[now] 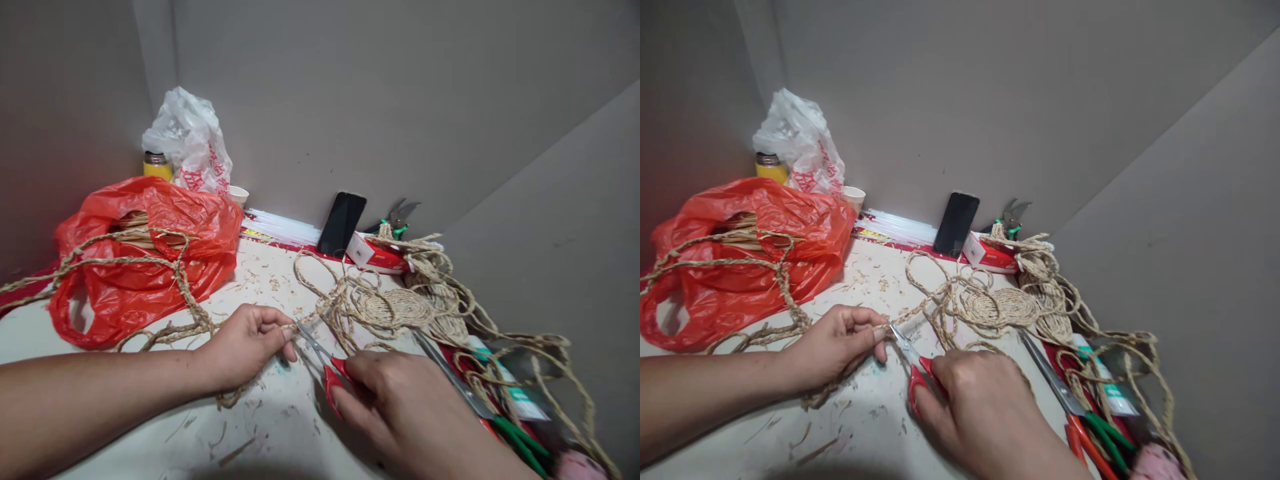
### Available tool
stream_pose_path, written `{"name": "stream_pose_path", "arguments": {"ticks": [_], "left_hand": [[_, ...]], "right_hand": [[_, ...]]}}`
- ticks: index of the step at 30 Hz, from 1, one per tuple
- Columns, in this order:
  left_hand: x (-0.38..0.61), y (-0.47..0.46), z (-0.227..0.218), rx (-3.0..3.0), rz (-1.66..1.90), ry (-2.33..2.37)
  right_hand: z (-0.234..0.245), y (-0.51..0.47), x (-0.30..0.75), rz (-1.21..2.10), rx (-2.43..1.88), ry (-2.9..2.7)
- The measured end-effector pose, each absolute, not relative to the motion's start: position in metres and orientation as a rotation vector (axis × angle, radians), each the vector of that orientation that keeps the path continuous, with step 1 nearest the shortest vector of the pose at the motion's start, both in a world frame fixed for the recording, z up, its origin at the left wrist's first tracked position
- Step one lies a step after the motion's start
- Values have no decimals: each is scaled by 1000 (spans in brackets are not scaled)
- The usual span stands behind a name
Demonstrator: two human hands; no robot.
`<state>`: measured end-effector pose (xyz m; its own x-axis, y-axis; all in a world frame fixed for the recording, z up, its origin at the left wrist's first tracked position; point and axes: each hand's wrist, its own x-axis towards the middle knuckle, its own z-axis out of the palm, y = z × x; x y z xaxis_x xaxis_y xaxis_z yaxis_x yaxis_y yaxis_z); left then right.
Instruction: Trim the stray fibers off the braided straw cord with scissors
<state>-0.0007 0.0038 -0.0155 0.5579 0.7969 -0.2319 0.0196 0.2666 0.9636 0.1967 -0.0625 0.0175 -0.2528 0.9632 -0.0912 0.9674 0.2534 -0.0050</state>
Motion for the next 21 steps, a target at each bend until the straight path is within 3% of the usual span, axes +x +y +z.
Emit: {"name": "stream_pose_path", "arguments": {"ticks": [21], "left_hand": [[-1, 5, -15, 1246, 567, 873]], "right_hand": [[11, -64, 200, -68, 1842, 2544]]}}
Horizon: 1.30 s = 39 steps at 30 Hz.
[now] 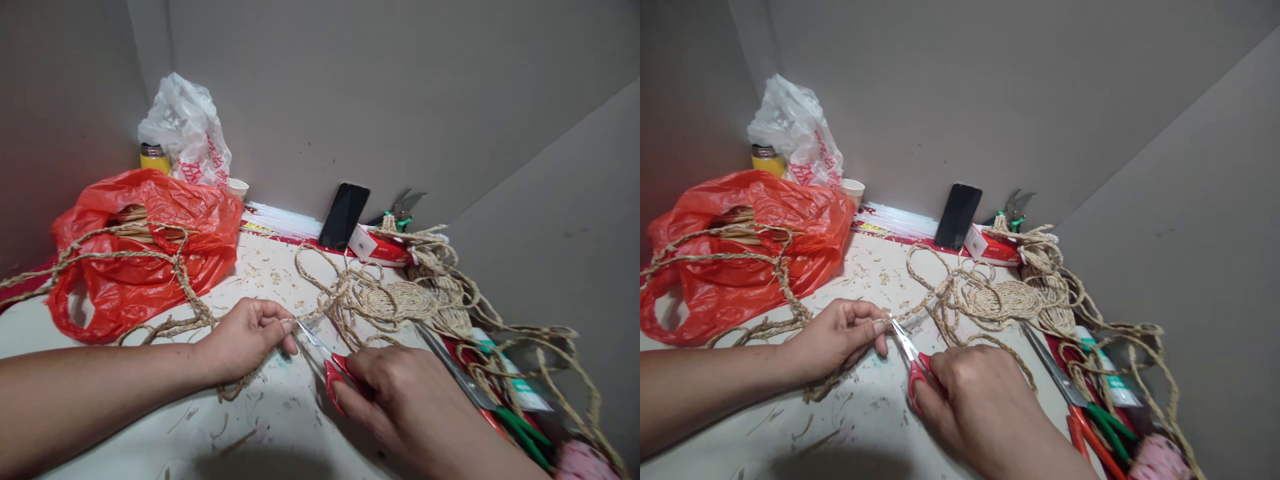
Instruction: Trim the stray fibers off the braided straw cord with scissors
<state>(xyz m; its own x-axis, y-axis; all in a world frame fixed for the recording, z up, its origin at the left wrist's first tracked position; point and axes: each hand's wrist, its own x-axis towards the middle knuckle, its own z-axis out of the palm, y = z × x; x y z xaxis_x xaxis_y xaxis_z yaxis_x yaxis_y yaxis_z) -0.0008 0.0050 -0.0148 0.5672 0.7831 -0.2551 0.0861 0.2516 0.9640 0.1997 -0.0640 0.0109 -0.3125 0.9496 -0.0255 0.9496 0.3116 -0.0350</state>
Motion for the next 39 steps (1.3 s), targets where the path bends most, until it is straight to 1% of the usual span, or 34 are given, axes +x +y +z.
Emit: {"name": "stream_pose_path", "arguments": {"ticks": [10, 19, 29, 33, 35, 37, 39], "left_hand": [[0, 2, -18, 1300, 621, 888], [1, 1, -21, 1294, 640, 882], [0, 2, -19, 1236, 661, 882], [0, 7, -18, 1138, 674, 815], [0, 10, -19, 1096, 675, 768], [-1, 10, -20, 1066, 652, 717], [-2, 9, -21, 1034, 601, 666]], "right_hand": [[12, -63, 192, -181, 1954, 2563], [14, -60, 195, -384, 1986, 2474], [13, -56, 200, -545, 2018, 2529], [11, -51, 202, -751, 2133, 2596], [8, -47, 202, -924, 2233, 2645], [2, -43, 201, -1215, 2363, 2616], [-5, -38, 200, -1613, 2519, 2456]]}}
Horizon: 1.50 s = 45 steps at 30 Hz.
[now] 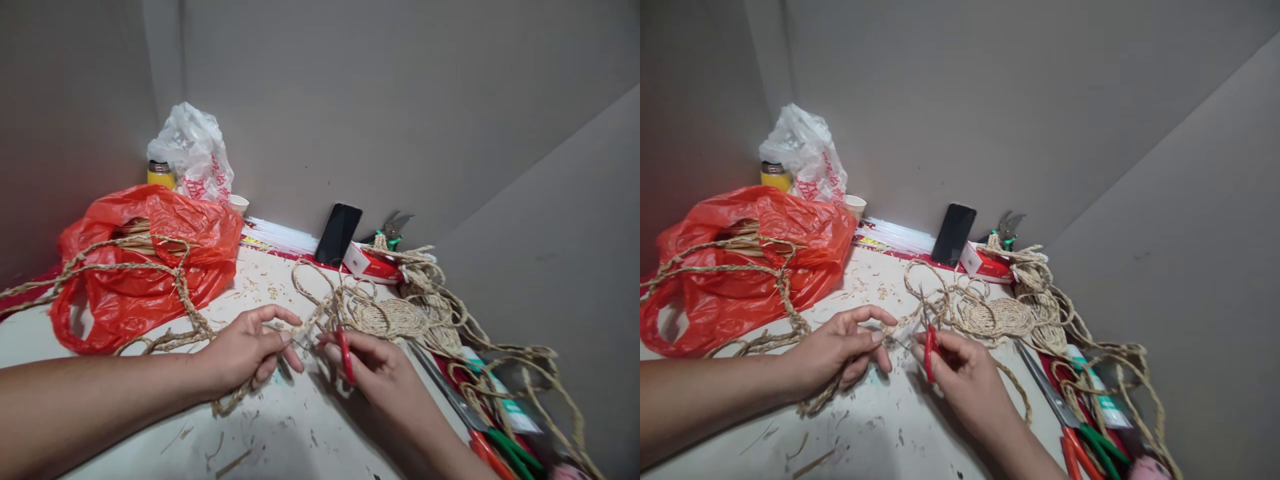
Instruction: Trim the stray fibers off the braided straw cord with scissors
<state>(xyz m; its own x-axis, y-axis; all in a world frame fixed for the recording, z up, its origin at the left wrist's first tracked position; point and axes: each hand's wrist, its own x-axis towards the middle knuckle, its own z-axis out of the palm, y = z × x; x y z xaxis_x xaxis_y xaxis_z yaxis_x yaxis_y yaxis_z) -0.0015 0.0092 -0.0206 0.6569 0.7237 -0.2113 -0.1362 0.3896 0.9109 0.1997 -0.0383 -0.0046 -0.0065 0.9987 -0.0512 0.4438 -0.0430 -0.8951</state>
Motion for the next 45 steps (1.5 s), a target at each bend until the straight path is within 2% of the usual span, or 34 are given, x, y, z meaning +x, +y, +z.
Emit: {"name": "stream_pose_path", "arguments": {"ticks": [4, 7, 17, 27, 30, 37, 45], "left_hand": [[-3, 5, -18, 897, 399, 570], [-3, 3, -17, 873, 285, 546], [3, -17, -13, 1397, 525, 698], [4, -18, -15, 996, 398, 611], [4, -11, -17, 953, 496, 679], [3, 6, -18, 890, 680, 741], [2, 8, -18, 878, 693, 730]], "right_hand": [[-16, -34, 196, 1267, -1392, -1029], [-18, -37, 192, 1347, -1260, -887], [-15, -52, 177, 1267, -1276, -895], [-15, -45, 184, 1132, -1487, -1124], [-4, -43, 193, 913, -1549, -1418], [12, -51, 208, 82, -1645, -2230], [6, -54, 202, -340, -1756, -2427]]}}
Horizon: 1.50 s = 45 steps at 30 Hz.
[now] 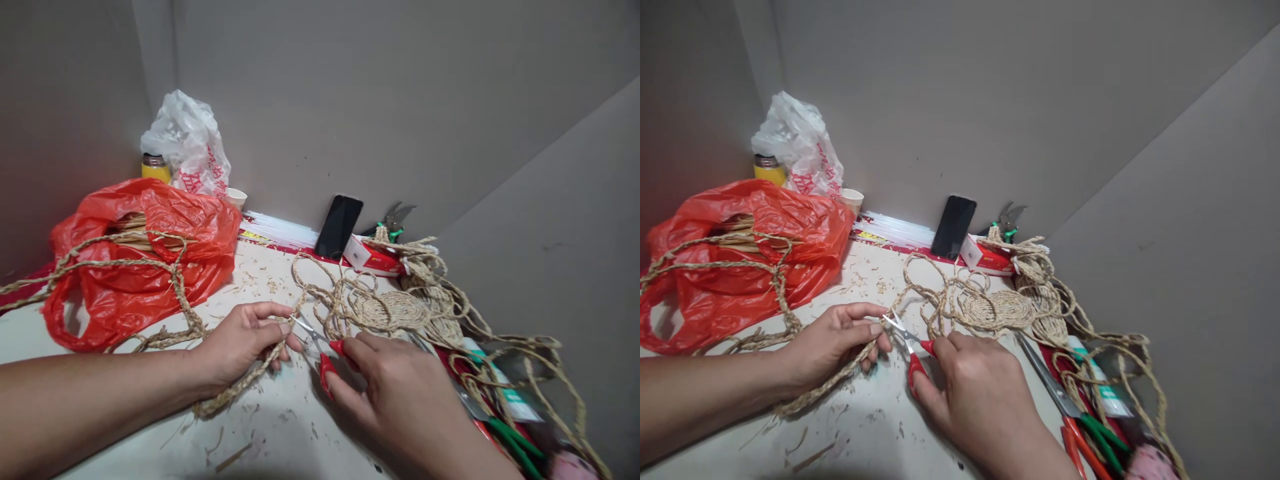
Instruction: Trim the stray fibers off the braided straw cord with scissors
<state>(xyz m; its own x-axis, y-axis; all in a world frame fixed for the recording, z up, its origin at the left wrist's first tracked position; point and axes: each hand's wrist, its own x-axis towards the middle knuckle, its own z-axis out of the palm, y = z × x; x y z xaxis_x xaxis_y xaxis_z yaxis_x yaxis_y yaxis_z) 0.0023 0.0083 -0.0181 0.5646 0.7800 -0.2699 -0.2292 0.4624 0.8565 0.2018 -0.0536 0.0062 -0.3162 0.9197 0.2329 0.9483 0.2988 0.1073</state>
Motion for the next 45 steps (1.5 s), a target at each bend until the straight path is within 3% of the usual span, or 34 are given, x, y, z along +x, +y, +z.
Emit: {"name": "stream_pose_path", "arguments": {"ticks": [10, 36, 40, 45], "left_hand": [[2, 8, -17, 888, 683, 741], [3, 8, -20, 861, 669, 768], [2, 9, -19, 859, 674, 764], [3, 10, -20, 831, 667, 729]], "right_hand": [[4, -53, 204, -245, -1770, -2437], [0, -58, 200, -419, -1634, -2484], [-1, -57, 201, -215, -1660, -2446], [-1, -51, 198, 476, -1619, -2029]]}}
